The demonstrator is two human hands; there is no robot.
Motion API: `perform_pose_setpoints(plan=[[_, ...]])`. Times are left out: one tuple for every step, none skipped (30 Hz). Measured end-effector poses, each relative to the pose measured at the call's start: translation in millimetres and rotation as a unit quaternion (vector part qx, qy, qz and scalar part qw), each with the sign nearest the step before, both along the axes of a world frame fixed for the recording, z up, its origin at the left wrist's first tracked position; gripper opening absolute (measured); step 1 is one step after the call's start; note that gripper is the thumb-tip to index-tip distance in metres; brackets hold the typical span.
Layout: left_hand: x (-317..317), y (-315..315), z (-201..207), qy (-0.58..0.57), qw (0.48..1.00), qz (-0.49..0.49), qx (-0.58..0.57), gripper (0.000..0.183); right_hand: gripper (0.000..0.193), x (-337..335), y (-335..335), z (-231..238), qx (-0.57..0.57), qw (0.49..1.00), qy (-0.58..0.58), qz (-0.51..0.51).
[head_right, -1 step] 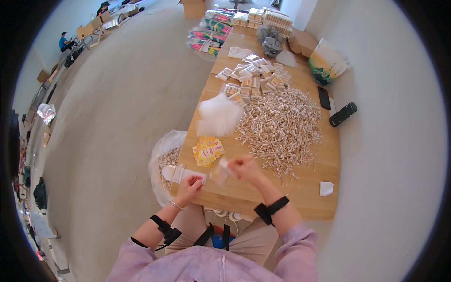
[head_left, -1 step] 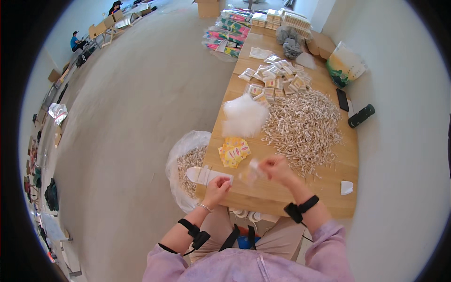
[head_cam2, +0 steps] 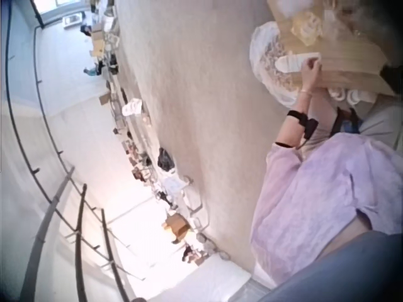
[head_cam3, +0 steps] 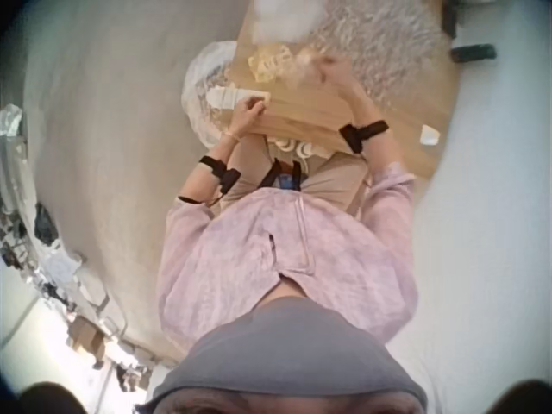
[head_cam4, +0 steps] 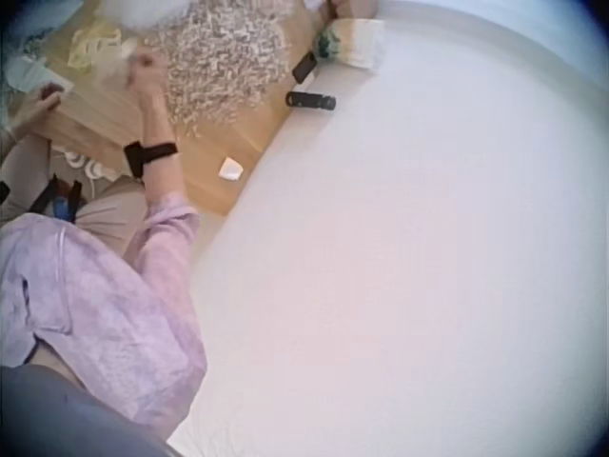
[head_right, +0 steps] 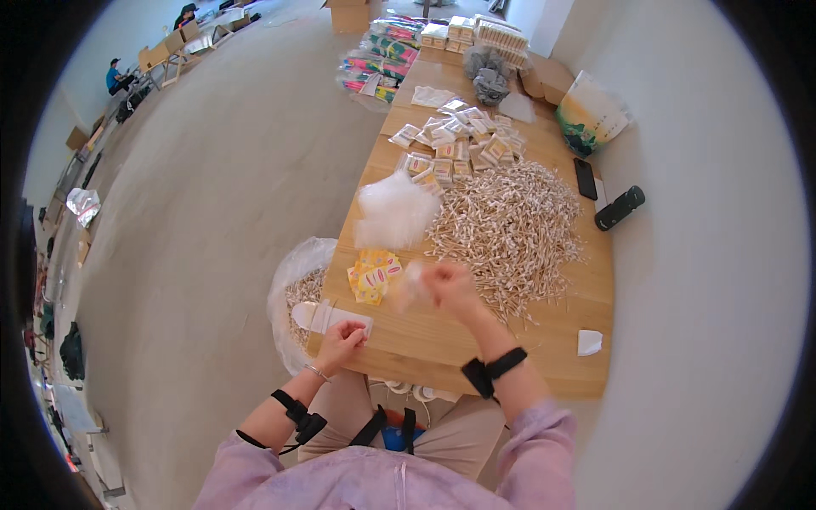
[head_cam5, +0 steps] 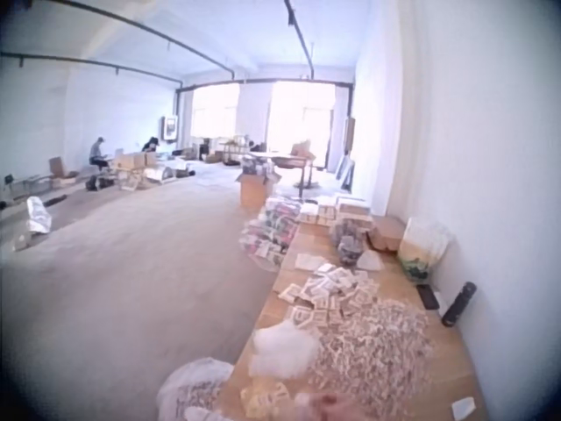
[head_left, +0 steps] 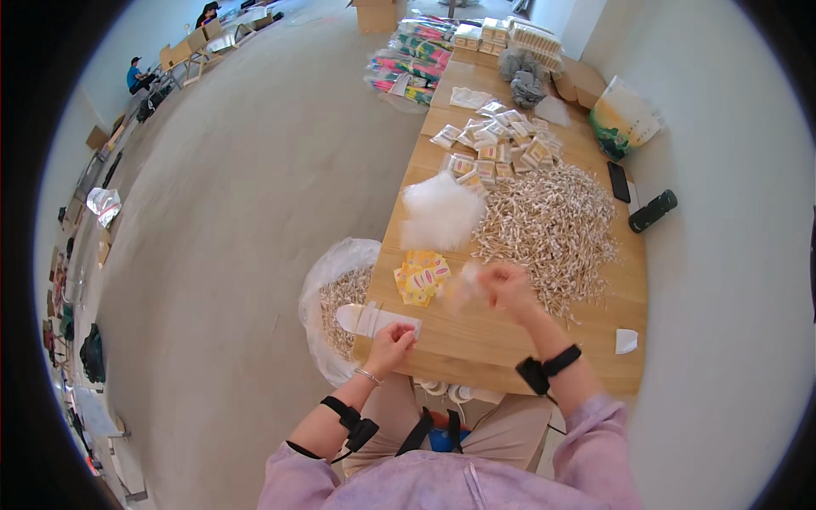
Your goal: Counting out small sticks or pins and placing them into a plastic bag with a label card.
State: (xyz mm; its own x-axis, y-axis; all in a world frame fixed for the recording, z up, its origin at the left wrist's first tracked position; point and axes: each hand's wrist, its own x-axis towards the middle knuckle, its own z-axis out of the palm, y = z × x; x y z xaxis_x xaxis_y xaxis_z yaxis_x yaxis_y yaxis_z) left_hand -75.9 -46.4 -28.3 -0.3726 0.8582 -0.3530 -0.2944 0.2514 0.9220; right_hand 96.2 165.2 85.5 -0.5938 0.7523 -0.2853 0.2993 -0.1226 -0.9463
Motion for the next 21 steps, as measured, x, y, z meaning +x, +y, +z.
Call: perform_pose_setpoints(plan=[[-2.2,-0.7,-4.2,0.003,1.000,-0.007,-0.021,0.015,0.012,-9.5,24.0,15.9,0.006,0.994,0.058,-0.098],[-4.0,0.3,-6.7,0.005,0.999,-0.014,-0.044,0.014,0.012,-18.7,45.8,26.8,0.011,0.974,0.115,-0.193],[-3.2,5.3,-8.1,0.003,0.999,-0.018,-0.042,0.014,0.013,-24.6,69.1,27.8,0.033,0.946,0.161,-0.278],[-3.2,7.6,-7.8,-0.017,0.999,-0.008,-0.044,0.015,0.014,-29.8,85.2,19.1,0.052,0.910,0.205,-0.356],[-3.5,9.0,-7.7,-0.037,0.998,0.003,-0.047,0.016,0.014,-30.6,91.3,6.2,0.052,0.911,0.204,-0.355],[-4.6,7.5,-6.3,-0.038,0.998,0.007,-0.052,0.016,0.016,-33.7,96.5,-12.3,0.100,0.932,0.139,-0.320],[-4.1,9.5,-3.7,-0.026,0.998,-0.008,-0.053,0.017,0.019,-34.9,102.8,-31.1,0.150,0.945,0.074,-0.282],[-1.0,15.8,-2.1,-0.016,0.998,-0.029,-0.050,0.019,0.026,-34.0,109.8,-56.5,0.219,0.949,0.004,-0.226],[1.1,20.3,-2.4,-0.019,0.998,-0.031,-0.051,0.019,0.034,-36.7,111.3,-76.4,0.283,0.942,-0.066,-0.165],[-3.0,13.8,-3.5,-0.016,0.998,-0.024,-0.058,0.019,0.039,-58.5,93.8,-77.2,0.279,0.944,-0.120,-0.127],[-6.0,8.2,-4.5,-0.013,0.998,-0.017,-0.065,0.019,0.044,-80.7,76.2,-77.2,0.276,0.941,-0.174,-0.087],[-6.6,5.6,-4.0,-0.013,0.997,-0.014,-0.071,0.019,0.044,-95.6,65.1,-77.8,0.271,0.943,-0.174,-0.083],[-5.7,6.1,-3.8,-0.014,0.997,-0.007,-0.072,0.018,0.040,-106.6,58.1,-79.8,0.315,0.916,-0.229,-0.096],[-4.8,6.7,-3.6,-0.014,0.997,-0.001,-0.074,0.018,0.037,-113.7,53.4,-80.4,0.357,0.884,-0.283,-0.107],[-3.8,6.7,-3.1,-0.016,0.997,0.000,-0.077,0.018,0.037,-118.1,51.9,-81.2,0.354,0.885,-0.284,-0.105],[-3.3,7.2,-2.7,-0.001,0.998,-0.007,-0.070,0.018,0.035,-123.0,52.8,-81.2,0.325,0.884,-0.312,-0.124],[-3.7,7.3,-2.3,0.013,0.998,-0.014,-0.062,0.018,0.033,-126.6,53.9,-80.7,0.296,0.881,-0.340,-0.144],[-4.0,7.2,-3.1,0.010,0.998,-0.014,-0.064,0.018,0.033,-127.8,56.0,-82.5,0.295,0.881,-0.342,-0.141],[-4.3,7.6,-3.7,0.009,0.998,-0.012,-0.063,0.018,0.030,-127.8,58.4,-83.6,0.272,0.893,-0.325,-0.151],[-4.1,7.5,-3.9,0.008,0.998,-0.010,-0.060,0.018,0.027,-126.2,60.3,-84.2,0.250,0.904,-0.308,-0.161],[-3.7,8.4,-4.1,0.006,0.998,-0.011,-0.059,0.018,0.027,-122.3,64.2,-85.4,0.251,0.903,-0.310,-0.162]])
